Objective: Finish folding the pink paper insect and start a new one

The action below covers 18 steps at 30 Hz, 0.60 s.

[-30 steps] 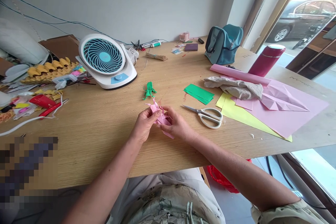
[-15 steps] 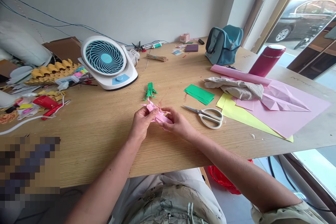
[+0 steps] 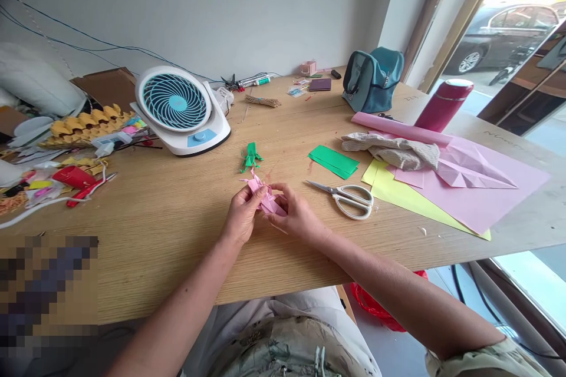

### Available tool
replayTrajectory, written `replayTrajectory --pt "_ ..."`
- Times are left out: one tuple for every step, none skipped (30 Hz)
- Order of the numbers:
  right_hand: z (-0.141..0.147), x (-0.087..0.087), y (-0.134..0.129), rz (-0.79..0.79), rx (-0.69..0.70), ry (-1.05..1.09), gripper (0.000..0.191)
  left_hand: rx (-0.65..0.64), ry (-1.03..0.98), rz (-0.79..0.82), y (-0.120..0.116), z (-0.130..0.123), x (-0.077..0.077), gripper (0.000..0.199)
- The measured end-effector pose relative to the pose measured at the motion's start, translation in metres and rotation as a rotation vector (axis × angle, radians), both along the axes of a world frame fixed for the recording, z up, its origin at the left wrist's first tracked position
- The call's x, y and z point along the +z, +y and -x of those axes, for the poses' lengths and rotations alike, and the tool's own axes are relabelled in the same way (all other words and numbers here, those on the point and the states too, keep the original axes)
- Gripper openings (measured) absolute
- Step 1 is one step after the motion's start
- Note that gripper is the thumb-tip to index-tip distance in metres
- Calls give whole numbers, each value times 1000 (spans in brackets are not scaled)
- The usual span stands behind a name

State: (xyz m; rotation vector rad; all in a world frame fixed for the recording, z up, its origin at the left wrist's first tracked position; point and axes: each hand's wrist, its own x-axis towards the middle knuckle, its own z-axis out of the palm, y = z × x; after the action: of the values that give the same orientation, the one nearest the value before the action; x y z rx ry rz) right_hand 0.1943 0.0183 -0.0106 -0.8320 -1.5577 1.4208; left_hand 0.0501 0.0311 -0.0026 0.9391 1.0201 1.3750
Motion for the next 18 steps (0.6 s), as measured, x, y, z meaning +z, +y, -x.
replayTrajectory --pt "-1 2 0 5 24 11 59 -9 1 -4 0 1 0 45" --pt "-3 5 0 5 38 14 61 -20 9 -15 1 2 0 44" --pt "-6 8 1 2 39 10 59 -32 22 -33 2 3 0 43" --pt "-8 12 2 -1 22 1 54 -47 38 -55 3 5 1 42" --pt "-11 15 3 -3 -15 -7 47 -59 52 -78 3 6 3 41" --pt "-13 18 5 0 -63 -8 42 -70 67 -102 4 8 4 40" --pt "-15 20 6 10 -105 -4 39 -84 85 -121 4 9 6 40" --pt "-16 21 7 26 -131 7 39 -100 106 -135 3 10 8 39" --pt "-16 22 8 45 -138 20 39 -117 127 -144 3 11 9 39" --pt "-16 22 9 63 -132 36 39 -137 148 -150 2 12 10 38" --pt "-16 22 9 79 -118 50 38 -159 168 -154 1 12 10 38" --pt "-15 22 9 93 -104 61 38 -179 184 -158 1 12 11 38" --pt "-15 23 9 101 -97 68 38 -193 196 -162 0 12 11 39" --pt "-14 23 9 104 -96 71 39 -201 205 -166 0 12 11 39" --pt "-14 23 8 103 -96 68 40 -205 213 -171 -1 12 11 40" --pt "-14 23 8 103 -92 62 40 -203 219 -175 -1 11 11 40" --pt "-14 23 8 105 -82 59 41 -199 225 -177 -1 11 11 40" --pt "-13 22 7 107 -65 58 41 -193 229 -177 0 10 11 40"
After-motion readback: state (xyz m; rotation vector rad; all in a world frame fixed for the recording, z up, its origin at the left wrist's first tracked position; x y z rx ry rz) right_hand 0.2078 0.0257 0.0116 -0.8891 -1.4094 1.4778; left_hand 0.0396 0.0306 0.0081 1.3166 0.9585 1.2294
